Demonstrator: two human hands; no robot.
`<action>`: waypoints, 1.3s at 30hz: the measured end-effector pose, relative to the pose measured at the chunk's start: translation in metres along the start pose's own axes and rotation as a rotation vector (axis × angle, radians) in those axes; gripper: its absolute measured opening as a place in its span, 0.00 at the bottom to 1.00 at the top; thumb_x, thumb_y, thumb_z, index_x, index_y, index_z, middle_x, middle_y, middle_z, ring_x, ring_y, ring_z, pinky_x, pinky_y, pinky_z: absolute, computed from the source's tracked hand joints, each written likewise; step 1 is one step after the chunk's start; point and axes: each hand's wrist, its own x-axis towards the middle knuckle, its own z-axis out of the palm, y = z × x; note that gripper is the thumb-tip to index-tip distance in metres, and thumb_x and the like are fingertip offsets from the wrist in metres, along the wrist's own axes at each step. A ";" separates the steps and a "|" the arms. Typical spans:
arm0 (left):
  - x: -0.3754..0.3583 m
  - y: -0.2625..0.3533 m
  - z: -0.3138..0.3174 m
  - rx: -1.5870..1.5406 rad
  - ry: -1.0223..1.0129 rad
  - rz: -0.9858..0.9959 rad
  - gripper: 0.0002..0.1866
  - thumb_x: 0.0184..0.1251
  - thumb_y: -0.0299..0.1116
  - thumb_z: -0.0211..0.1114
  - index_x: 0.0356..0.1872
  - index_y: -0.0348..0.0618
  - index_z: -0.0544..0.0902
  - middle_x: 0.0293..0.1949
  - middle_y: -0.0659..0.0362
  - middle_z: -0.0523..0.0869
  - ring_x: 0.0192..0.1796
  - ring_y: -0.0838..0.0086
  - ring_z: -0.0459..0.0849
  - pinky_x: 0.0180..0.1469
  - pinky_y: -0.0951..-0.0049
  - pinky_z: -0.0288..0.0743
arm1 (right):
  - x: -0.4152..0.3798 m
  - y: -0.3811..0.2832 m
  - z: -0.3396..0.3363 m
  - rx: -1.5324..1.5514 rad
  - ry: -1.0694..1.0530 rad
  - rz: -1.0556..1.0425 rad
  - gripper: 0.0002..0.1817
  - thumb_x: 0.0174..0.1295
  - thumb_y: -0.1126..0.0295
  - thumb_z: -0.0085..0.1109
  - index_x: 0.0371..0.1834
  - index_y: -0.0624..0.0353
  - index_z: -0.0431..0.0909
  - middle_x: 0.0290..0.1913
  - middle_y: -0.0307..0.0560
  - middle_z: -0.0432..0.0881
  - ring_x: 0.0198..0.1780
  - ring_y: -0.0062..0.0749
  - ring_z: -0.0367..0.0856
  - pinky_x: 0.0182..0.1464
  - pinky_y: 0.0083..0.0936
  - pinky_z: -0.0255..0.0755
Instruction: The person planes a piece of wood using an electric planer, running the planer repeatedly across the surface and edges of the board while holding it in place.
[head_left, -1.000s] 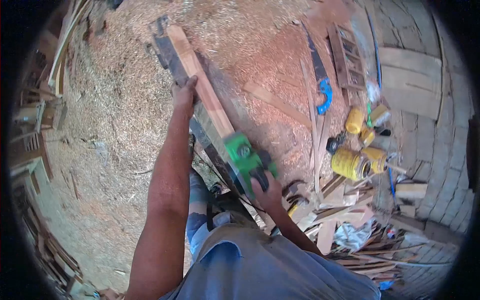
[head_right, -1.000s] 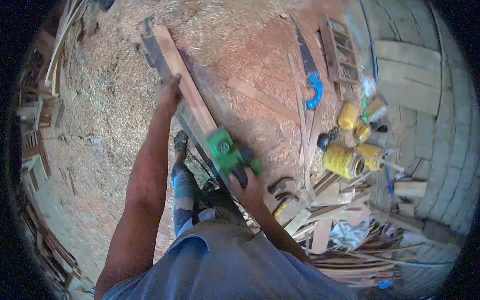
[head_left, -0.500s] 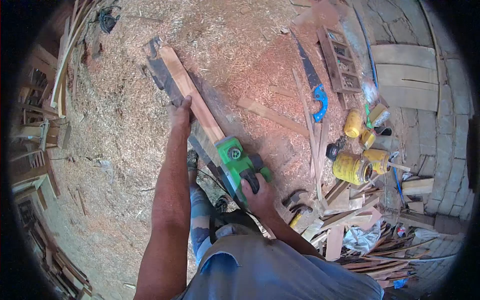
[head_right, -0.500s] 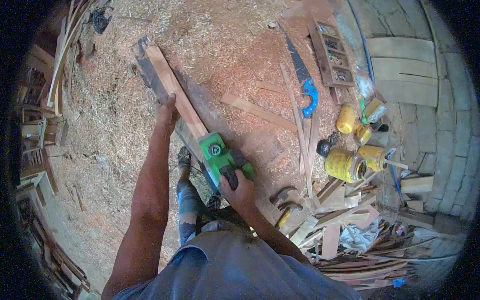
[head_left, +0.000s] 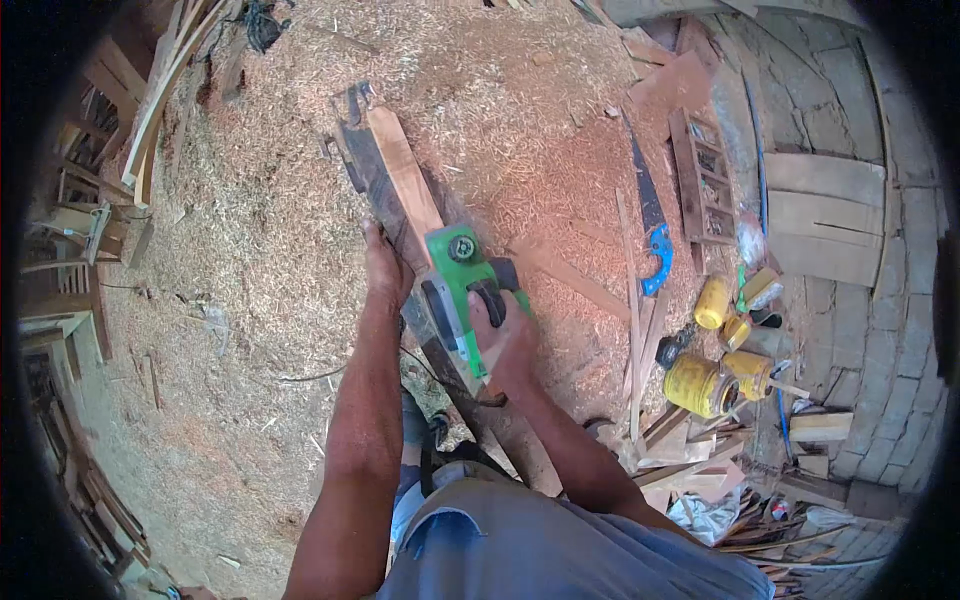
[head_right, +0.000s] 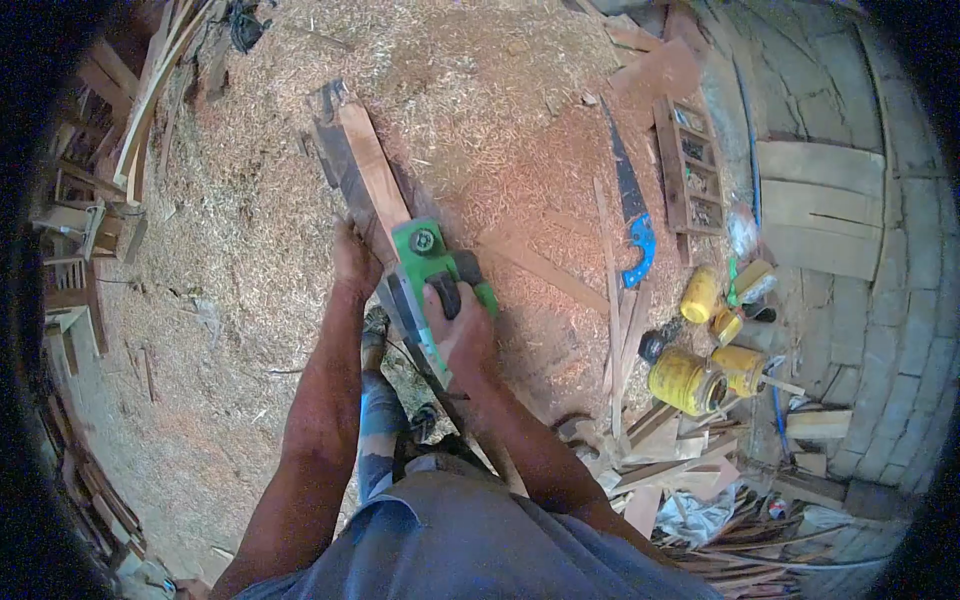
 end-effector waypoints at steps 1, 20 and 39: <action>-0.003 0.002 0.002 -0.021 0.012 0.002 0.41 0.87 0.64 0.38 0.81 0.36 0.63 0.77 0.45 0.74 0.77 0.51 0.74 0.79 0.50 0.67 | 0.011 -0.004 0.006 -0.014 0.007 -0.006 0.30 0.70 0.42 0.66 0.45 0.67 0.83 0.36 0.71 0.85 0.42 0.71 0.86 0.46 0.58 0.77; 0.008 -0.007 -0.004 -0.054 0.093 0.096 0.40 0.87 0.64 0.41 0.79 0.39 0.67 0.74 0.50 0.77 0.74 0.58 0.77 0.80 0.55 0.67 | 0.254 -0.150 0.129 0.119 -0.010 -0.059 0.31 0.68 0.41 0.63 0.39 0.65 0.90 0.39 0.67 0.90 0.46 0.63 0.90 0.51 0.51 0.80; 0.022 -0.012 -0.019 0.124 0.111 0.074 0.32 0.81 0.55 0.58 0.69 0.34 0.73 0.60 0.48 0.85 0.58 0.58 0.87 0.62 0.58 0.82 | -0.011 0.003 -0.022 0.065 -0.155 -0.019 0.28 0.71 0.46 0.66 0.56 0.64 0.84 0.50 0.67 0.87 0.51 0.59 0.87 0.55 0.47 0.79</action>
